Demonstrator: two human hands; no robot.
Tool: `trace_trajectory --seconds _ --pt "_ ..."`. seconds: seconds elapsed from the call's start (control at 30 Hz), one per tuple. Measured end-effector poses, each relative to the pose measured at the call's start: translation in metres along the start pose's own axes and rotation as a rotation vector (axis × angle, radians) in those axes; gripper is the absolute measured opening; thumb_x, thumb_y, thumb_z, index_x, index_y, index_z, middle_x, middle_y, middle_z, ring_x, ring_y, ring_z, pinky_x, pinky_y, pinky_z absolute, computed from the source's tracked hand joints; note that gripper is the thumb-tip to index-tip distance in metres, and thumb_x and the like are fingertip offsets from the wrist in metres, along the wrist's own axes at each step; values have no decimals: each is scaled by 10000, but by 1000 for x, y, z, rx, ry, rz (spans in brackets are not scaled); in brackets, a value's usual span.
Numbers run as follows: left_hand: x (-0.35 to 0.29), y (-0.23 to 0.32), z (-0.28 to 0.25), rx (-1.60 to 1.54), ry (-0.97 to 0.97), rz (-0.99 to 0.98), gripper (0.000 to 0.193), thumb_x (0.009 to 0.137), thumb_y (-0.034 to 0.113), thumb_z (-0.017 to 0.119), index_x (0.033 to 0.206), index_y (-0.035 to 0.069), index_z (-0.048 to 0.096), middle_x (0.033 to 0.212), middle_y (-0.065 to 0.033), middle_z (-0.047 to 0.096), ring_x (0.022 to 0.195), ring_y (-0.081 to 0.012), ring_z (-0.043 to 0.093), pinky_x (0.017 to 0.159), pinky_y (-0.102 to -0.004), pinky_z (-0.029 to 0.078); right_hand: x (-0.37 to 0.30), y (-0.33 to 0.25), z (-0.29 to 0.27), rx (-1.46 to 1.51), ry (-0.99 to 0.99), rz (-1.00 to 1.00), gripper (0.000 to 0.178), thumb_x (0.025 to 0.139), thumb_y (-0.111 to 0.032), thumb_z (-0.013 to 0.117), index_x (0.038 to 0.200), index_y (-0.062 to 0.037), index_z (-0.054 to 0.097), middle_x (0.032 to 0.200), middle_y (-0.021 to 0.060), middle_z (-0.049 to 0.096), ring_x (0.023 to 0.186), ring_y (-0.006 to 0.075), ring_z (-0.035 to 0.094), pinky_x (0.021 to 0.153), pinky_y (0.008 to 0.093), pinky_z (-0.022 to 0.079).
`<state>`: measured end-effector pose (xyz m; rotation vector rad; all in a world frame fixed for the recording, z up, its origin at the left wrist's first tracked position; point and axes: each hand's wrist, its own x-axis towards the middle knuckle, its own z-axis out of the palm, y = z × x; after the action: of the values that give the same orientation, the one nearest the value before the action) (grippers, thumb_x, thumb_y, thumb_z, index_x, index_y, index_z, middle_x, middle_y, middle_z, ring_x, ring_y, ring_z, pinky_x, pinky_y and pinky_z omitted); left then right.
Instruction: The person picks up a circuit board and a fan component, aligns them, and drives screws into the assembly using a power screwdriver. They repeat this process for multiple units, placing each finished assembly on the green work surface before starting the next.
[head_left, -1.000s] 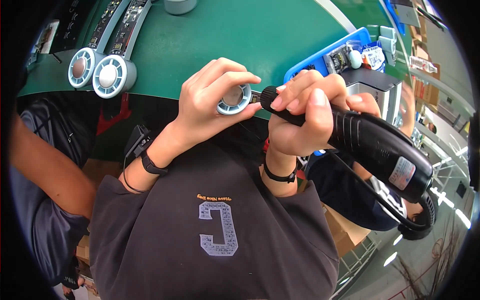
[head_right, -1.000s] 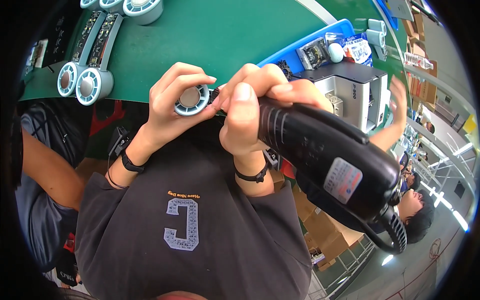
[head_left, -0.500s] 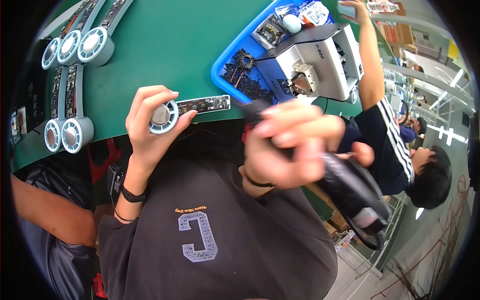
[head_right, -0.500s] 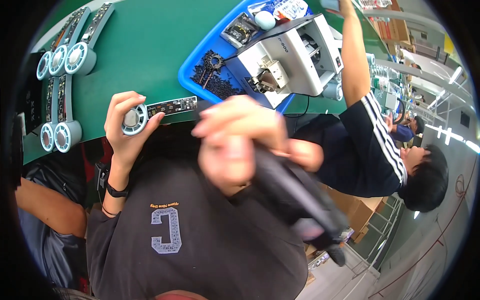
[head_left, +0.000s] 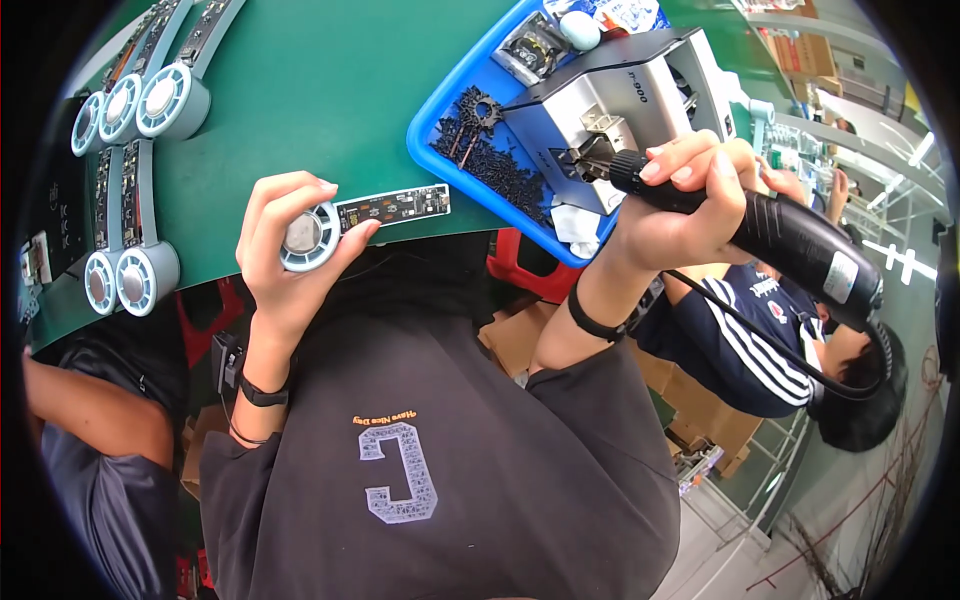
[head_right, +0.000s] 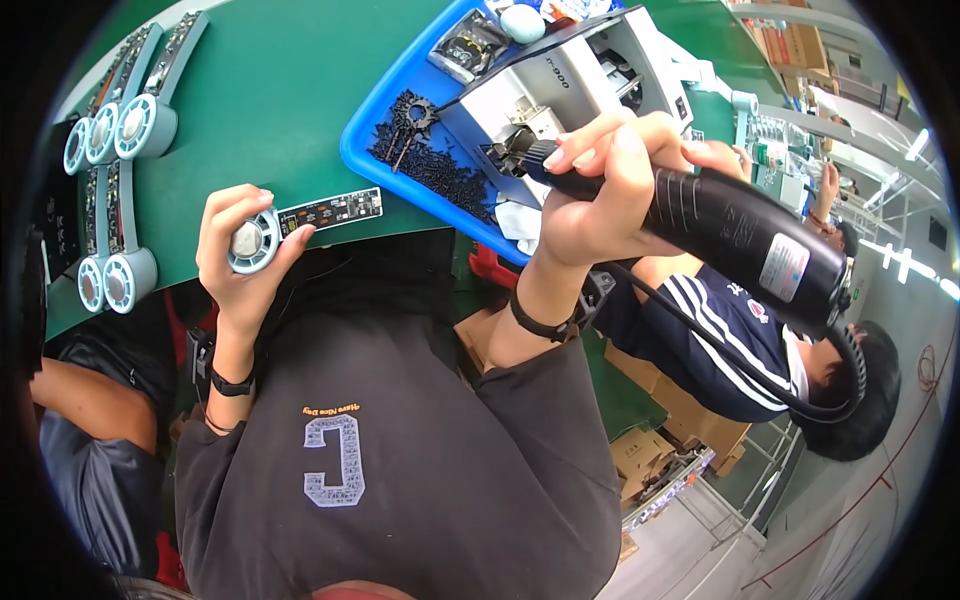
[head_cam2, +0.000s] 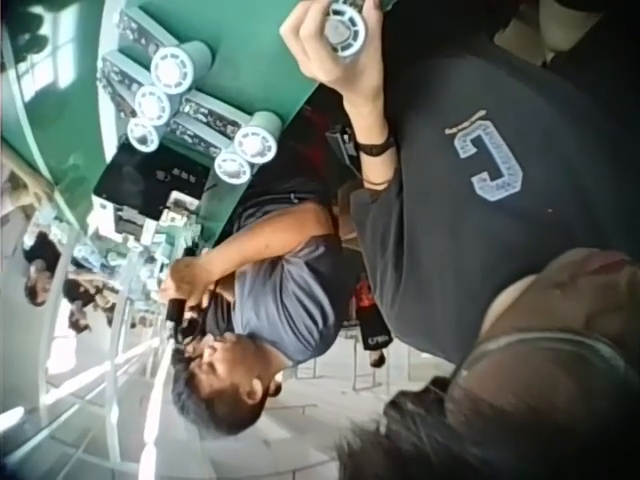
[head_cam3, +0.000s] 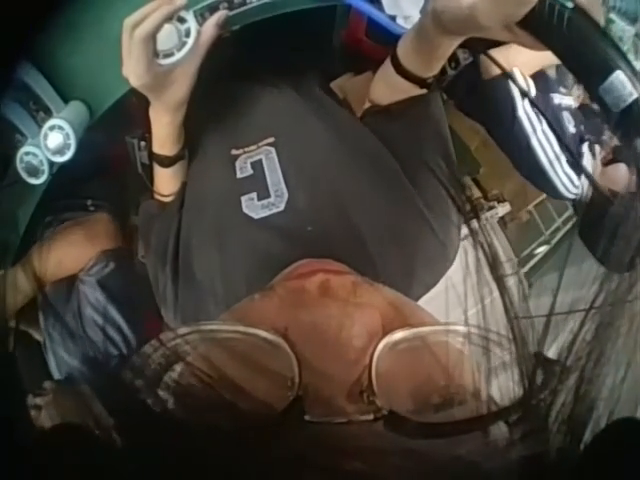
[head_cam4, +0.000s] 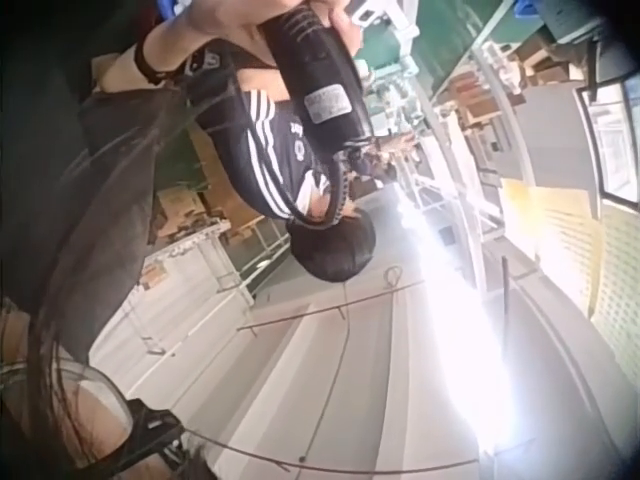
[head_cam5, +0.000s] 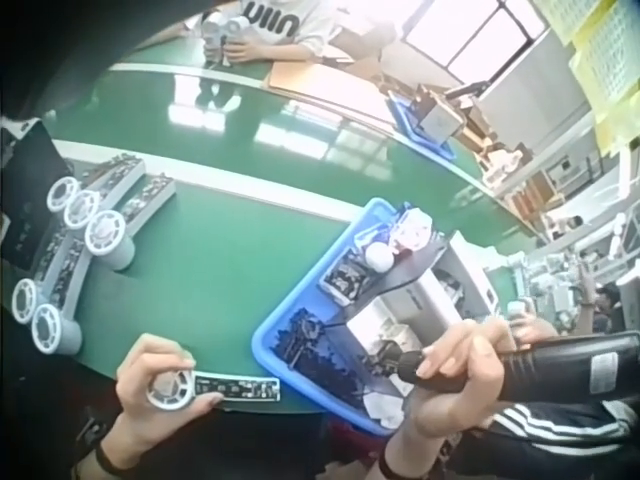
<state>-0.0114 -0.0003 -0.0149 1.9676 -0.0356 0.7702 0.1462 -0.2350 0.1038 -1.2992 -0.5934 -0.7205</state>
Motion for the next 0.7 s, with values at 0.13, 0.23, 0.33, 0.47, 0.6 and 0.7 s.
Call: trace_trajectory --seconds 0.13,0.23,0.33,0.47,0.6,0.7 --pt "2 -1 -3 -13 -7 -5 559 672 76 1011 1142 40 710 1057 -119 698 900 -234 704 756 -342 585 -2 -2 10 -149 -68 87 287 882 -44 549 1156 4 478 630 73 484 398 193 481 415 331 477" --pt "3 -1 -5 -22 -3 -26 550 667 106 1014 1127 43 721 1045 -117 697 890 -240 705 752 -349 588 -30 -20 31 72 151 158 284 918 -127 520 1172 -4 496 657 62 465 402 191 473 436 338 468" --pt "6 -2 -4 -43 2 -46 540 660 139 1013 1112 47 732 1029 -112 697 878 -248 706 748 -357 591 -56 -49 65 244 -10 47 356 935 -180 482 1256 -24 472 676 57 455 413 188 471 458 352 463" --pt "0 -7 -4 -54 19 -29 511 671 175 1000 1098 70 740 1009 -89 699 854 -253 703 723 -361 584 -82 -65 96 338 -106 177 598 929 15 600 1424 -184 329 716 125 599 469 229 566 498 402 552" --pt "-1 -9 -6 -55 28 -33 499 671 198 986 1093 91 742 1002 -63 703 845 -254 697 696 -365 572 -92 -60 104 311 -237 329 582 940 28 607 1404 -188 329 705 122 583 478 242 574 499 408 544" --pt "-1 -9 -6 -63 33 -27 491 664 197 977 1086 110 741 1008 -44 703 851 -249 693 686 -368 562 -98 -54 106 206 -302 301 538 915 -45 549 1400 -158 343 680 100 519 446 217 528 484 381 517"
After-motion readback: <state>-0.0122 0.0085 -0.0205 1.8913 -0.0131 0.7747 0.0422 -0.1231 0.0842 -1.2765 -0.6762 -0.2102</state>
